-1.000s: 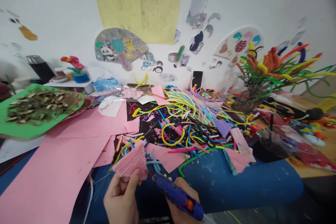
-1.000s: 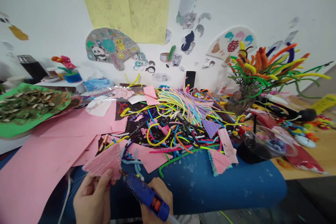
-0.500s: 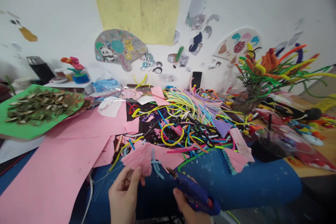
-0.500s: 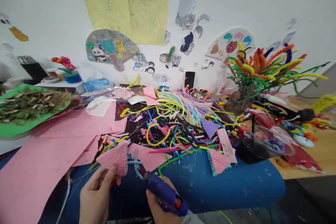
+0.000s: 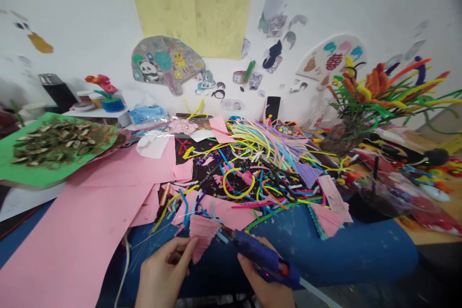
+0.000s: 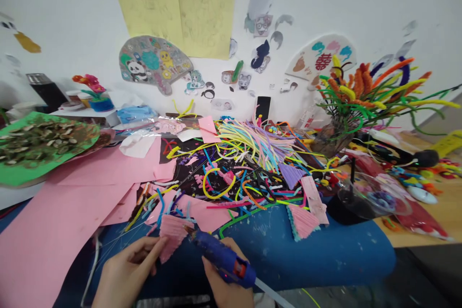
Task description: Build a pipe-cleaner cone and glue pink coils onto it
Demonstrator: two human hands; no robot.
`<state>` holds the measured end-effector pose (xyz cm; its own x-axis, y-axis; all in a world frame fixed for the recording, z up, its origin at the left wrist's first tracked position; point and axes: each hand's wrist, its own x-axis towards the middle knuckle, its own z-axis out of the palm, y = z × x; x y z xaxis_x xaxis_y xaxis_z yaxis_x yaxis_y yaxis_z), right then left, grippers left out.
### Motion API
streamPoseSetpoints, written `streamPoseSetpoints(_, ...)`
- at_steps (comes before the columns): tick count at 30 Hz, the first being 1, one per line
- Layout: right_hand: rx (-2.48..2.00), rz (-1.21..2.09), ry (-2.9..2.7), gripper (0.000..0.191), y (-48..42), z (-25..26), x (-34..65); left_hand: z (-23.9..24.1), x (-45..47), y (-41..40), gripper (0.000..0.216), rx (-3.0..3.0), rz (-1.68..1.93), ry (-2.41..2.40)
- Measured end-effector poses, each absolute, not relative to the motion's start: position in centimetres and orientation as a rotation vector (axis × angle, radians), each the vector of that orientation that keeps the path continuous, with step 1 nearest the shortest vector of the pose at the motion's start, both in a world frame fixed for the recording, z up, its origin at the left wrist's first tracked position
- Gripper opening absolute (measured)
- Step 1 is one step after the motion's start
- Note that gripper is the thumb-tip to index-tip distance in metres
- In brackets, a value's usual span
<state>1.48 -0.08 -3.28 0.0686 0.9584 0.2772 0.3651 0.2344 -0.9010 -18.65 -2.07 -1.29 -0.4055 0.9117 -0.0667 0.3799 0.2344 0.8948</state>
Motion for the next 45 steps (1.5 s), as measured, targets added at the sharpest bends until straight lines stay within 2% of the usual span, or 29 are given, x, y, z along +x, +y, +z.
streamPoseSetpoints(3,-1.285,0.774,-1.577,0.016,0.1,-2.2,0.8,-1.1,-18.5,-1.9,0.043,1.261,1.079,1.953)
streamPoseSetpoints(12,-1.276,0.575,-1.886,0.013,0.5,-1.5,-0.5,-1.3,-18.6,-2.2,0.038,1.347,1.079,1.886)
streamPoseSetpoints(23,-1.368,0.618,-1.965,0.011,0.5,-1.9,-0.4,-0.9,-18.4,-2.5,0.039,1.376,1.158,1.846)
streamPoseSetpoints(36,-1.278,0.364,-2.088,0.018,0.1,-2.6,0.3,-1.7,-18.4,-2.5,0.04,1.311,1.214,1.855)
streamPoseSetpoints(45,-1.296,0.392,-2.056,0.019,-0.6,-3.1,0.5,-1.6,-18.3,-2.4,0.041,1.252,1.216,1.841)
